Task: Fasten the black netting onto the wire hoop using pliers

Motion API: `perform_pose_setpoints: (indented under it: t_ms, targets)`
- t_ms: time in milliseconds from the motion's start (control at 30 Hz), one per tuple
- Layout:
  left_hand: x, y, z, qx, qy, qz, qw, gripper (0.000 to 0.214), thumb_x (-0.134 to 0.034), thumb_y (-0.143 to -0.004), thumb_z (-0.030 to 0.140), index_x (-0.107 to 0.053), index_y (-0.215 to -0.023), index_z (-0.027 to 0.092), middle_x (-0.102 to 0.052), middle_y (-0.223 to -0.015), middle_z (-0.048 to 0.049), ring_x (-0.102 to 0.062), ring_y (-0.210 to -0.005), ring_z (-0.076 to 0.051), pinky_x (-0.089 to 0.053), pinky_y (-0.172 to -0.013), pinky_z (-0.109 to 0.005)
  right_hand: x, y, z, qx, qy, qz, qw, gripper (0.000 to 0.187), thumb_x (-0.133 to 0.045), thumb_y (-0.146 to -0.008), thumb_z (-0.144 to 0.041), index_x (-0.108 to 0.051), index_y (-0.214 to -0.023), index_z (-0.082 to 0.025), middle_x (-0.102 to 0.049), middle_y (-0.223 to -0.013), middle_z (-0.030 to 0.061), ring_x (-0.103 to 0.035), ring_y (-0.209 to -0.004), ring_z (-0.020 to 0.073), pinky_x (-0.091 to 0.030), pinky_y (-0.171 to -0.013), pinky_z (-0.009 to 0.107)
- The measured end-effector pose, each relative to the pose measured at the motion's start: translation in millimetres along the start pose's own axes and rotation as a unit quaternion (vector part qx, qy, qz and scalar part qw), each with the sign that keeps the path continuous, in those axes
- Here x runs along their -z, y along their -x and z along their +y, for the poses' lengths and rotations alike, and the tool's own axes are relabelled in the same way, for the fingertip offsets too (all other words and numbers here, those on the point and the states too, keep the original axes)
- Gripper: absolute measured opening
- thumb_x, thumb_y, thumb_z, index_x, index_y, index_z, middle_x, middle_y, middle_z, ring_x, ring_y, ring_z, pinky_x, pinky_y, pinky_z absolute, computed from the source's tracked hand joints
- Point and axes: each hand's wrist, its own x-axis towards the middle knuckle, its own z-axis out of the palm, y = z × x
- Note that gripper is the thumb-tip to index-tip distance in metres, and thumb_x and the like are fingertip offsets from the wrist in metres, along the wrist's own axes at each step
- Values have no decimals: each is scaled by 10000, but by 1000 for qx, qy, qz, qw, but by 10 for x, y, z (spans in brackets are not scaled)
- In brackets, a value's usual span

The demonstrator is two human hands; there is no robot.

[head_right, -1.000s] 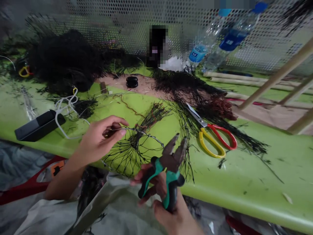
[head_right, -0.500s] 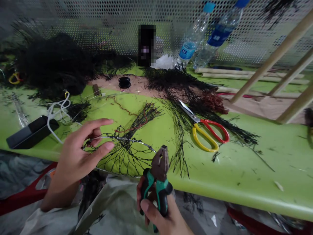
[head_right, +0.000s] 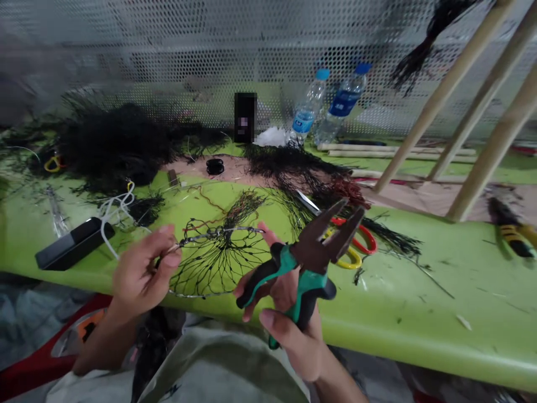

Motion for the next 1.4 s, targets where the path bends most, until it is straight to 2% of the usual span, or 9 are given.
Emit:
perform_pose_setpoints:
  t_ms: [100,167,333,433,533,733,867,1067,1400]
  targets:
    - [0,-31,-24,-73,8,-18,997,556,-581,-1058,246,-441,-1590,329,-605,-690,50,-550,-590,-158,-484,-613,-317,17,-79,-66,-9,23,14,1000,911,-751,-898,-499,-305,-1673,-324,-741,-1157,119,-707,-893,304,-542,-524,368]
    - [-19,-85,8,-55,-26,-20,998,557,-612,-1048,274,-450,-1580,297,-605,-729,41,-562,-633,-162,-486,-663,-338,20,-101,-101,-18,37,30,999,912,-728,-904,-531,-318,-1679,-278,-743,-1113,125,-700,-853,302,-501,-499,366]
    - [-187,-218,95,33,-174,35,984,405,-595,-1053,452,-597,-1390,227,-587,-1054,-95,-603,-989,-267,-517,-871,-438,36,-121,-80,-24,27,42,998,927,-717,-912,-535,-280,-1693,-292,-750,-1134,139,-684,-808,297,-435,-472,361]
    - [-312,-296,50,23,-147,47,988,456,-585,-1055,478,-537,-1408,194,-489,-1348,-187,-510,-1323,-347,-495,-1050,-490,81,-156,-24,-20,-4,70,997,915,-766,-891,-487,-295,-1669,-385,-741,-1222,124,-672,-789,260,-440,-465,333]
    - [-372,-403,-38,-16,-83,2,996,473,-531,-1097,413,-410,-1504,205,-537,-1440,-182,-470,-1429,-313,-419,-1146,-480,151,-208,17,-25,-11,74,997,752,-759,-890,-469,-480,-1578,-344,-767,-1108,114,-668,-780,248,-439,-466,314]
    - [-288,-703,-85,8,37,-100,994,237,-517,-1115,377,-596,-1250,199,-746,-1072,-51,-680,-1037,-212,-472,-966,-380,312,-332,0,-36,-2,66,997,597,-743,-930,-396,-581,-1500,-323,-785,-1007,78,-673,-774,241,-492,-521,320]
    - [-248,-893,-58,40,45,-145,988,202,-509,-1116,347,-634,-1097,190,-724,-890,-3,-666,-802,-157,-477,-750,-305,364,-489,-89,-25,17,59,998,696,-769,-922,-379,-497,-1562,-384,-764,-1241,81,-716,-845,254,-519,-508,319]
    - [-257,-1064,-16,4,25,-100,995,136,-550,-1086,269,-642,-1028,187,-670,-813,29,-610,-717,-107,-429,-663,-261,355,-714,-281,14,63,43,997,742,-776,-917,-405,-452,-1585,-411,-580,-1570,109,-764,-916,285,-594,-513,341]
    - [-218,-1193,52,2,-8,-6,1000,91,-584,-1019,219,-614,-945,176,-606,-710,63,-541,-599,-84,-382,-579,-262,425,-445,-235,41,235,-36,971,370,-569,-1061,-373,-592,-1430,-353,-726,-1255,124,-754,-1024,300,-674,-730,412]
